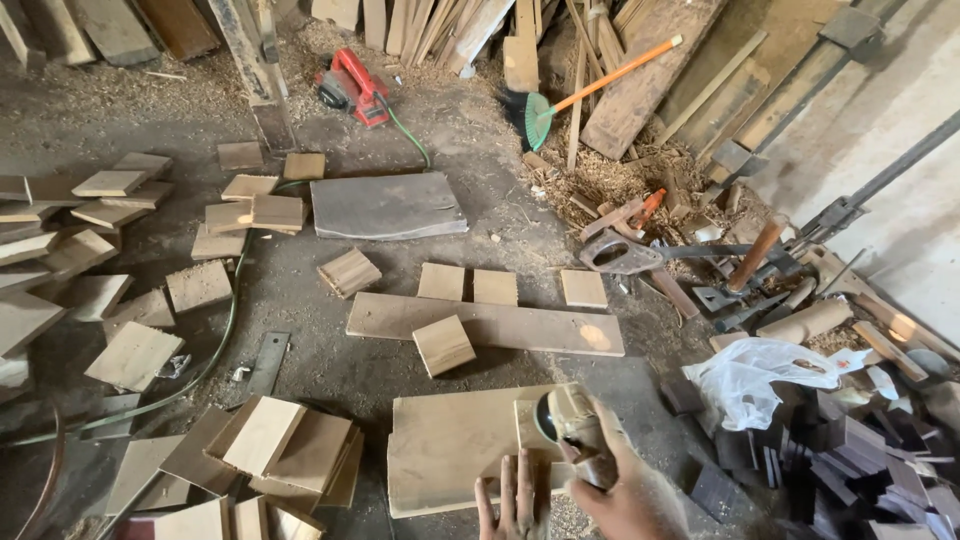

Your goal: Sanding a wooden board using a handheld power sander

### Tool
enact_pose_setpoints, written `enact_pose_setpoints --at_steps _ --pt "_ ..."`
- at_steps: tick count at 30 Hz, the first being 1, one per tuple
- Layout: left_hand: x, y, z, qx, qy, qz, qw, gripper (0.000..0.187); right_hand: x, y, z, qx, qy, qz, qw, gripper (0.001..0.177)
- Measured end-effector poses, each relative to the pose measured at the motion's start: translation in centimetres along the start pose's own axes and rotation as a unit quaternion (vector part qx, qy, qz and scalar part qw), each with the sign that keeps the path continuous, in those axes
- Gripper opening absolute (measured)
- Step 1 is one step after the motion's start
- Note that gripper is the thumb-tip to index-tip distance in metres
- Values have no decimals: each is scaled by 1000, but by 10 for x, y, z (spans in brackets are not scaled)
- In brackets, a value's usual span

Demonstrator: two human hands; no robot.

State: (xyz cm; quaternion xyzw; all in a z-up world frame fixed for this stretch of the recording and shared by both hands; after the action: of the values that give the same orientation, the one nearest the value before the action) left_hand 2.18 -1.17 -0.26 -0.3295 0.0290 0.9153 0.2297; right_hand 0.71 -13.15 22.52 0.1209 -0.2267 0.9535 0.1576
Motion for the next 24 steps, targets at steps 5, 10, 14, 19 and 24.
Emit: enact_pose_setpoints --at_steps 5,10,14,19,24 --pt "-8 8 10 -20 27 42 999 43 2 -42 10 -68 -39 5 997 110" --pt "-14 4 16 -32 27 24 999 39 -7 -51 10 -90 -25 -11 996 102" --pt "-4 12 -4 -6 2 51 999 41 -11 -41 17 -47 -66 -12 997 112" --pt "4 6 2 52 -54 -16 997 93 -2 -12 34 -88 -25 -51 995 110" --pt "5 13 -8 6 -52 -20 998 63 26 -8 70 -167 6 -118 979 112"
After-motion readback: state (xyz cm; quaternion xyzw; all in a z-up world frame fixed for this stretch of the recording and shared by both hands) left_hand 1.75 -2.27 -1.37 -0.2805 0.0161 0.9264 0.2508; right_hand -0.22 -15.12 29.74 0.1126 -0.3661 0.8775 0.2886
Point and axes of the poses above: each hand's wrist, its own x-axis away from the middle knuckle, its own z-axis out of the back of the hand, y = z × x, the point moved 2 cm from there along -x, towards the middle knuckle, and after that the axes turned 8 degrees about -y, right-handed, at the moved point
